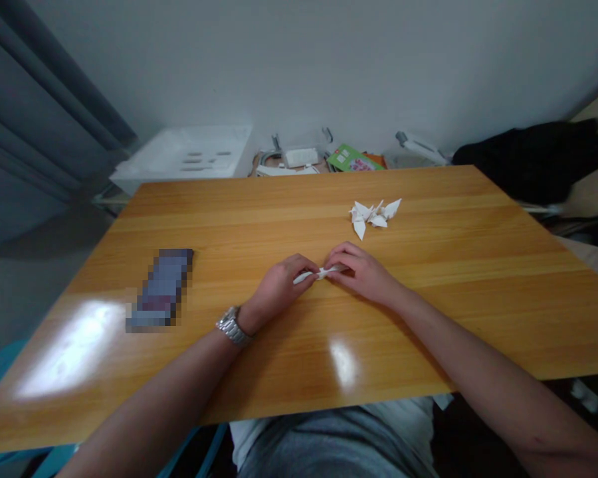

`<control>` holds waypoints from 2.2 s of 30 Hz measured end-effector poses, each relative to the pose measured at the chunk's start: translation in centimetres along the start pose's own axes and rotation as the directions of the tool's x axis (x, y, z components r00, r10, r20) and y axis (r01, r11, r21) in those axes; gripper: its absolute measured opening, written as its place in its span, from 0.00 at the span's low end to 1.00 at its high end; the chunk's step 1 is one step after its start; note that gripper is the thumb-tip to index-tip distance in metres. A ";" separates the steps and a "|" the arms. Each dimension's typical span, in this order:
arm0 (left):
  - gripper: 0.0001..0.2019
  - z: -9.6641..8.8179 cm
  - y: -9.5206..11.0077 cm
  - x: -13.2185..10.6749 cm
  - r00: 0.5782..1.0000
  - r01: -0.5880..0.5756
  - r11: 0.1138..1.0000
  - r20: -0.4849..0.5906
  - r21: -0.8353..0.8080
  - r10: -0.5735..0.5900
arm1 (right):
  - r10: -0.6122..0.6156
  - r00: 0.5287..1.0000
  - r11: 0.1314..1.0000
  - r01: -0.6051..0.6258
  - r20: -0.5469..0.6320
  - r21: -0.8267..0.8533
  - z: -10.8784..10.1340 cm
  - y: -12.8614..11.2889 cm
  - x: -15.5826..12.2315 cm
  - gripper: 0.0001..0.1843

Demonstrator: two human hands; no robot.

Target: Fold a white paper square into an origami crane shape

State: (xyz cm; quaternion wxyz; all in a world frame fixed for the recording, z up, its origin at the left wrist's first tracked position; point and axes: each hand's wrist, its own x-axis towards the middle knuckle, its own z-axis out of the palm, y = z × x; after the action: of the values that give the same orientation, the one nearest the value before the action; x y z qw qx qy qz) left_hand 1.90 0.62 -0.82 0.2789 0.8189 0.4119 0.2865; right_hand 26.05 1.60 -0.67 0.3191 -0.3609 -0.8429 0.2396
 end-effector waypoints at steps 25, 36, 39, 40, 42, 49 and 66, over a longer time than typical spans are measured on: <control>0.05 0.3 0.0 0.5 0.995 -0.088 0.958 -0.015 0.271 0.095 | -0.009 1.000 0.990 0.011 0.013 -0.137 1.1 -0.4 0.5 0.03; 0.06 0.2 0.8 0.4 0.991 -0.131 0.879 0.048 0.458 0.123 | -0.120 0.990 0.934 0.140 0.081 -0.328 1.2 -0.5 0.4 0.06; 0.06 0.1 1.0 0.3 0.990 -0.140 0.868 0.062 0.477 0.125 | -0.149 0.984 0.933 0.172 0.095 -0.318 0.9 -0.7 0.3 0.08; 0.06 0.1 1.0 0.3 0.990 -0.143 0.866 0.063 0.480 0.128 | -0.157 0.983 0.932 0.181 0.100 -0.315 0.8 -0.8 0.3 0.08; 0.06 0.1 1.0 0.3 0.989 -0.149 0.863 0.066 0.483 0.134 | -0.164 0.980 0.931 0.191 0.111 -0.310 0.5 -0.9 0.3 0.09; 0.10 -0.6 1.2 0.1 0.971 -0.237 0.837 0.147 0.493 0.188 | -0.146 0.980 0.945 0.178 0.134 -0.274 0.0 -0.8 0.1 0.12; 0.21 0.1 1.6 -1.0 0.973 -0.223 0.832 0.174 0.508 0.154 | -0.016 0.985 0.906 0.087 0.173 -0.415 -1.2 -0.2 -0.9 0.22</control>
State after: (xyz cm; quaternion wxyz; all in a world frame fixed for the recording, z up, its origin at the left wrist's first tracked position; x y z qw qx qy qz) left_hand 2.28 -1.06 -0.05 0.0410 0.9167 0.3730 0.1375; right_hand 27.30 1.01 -0.09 0.1688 -0.3775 -0.9076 0.0729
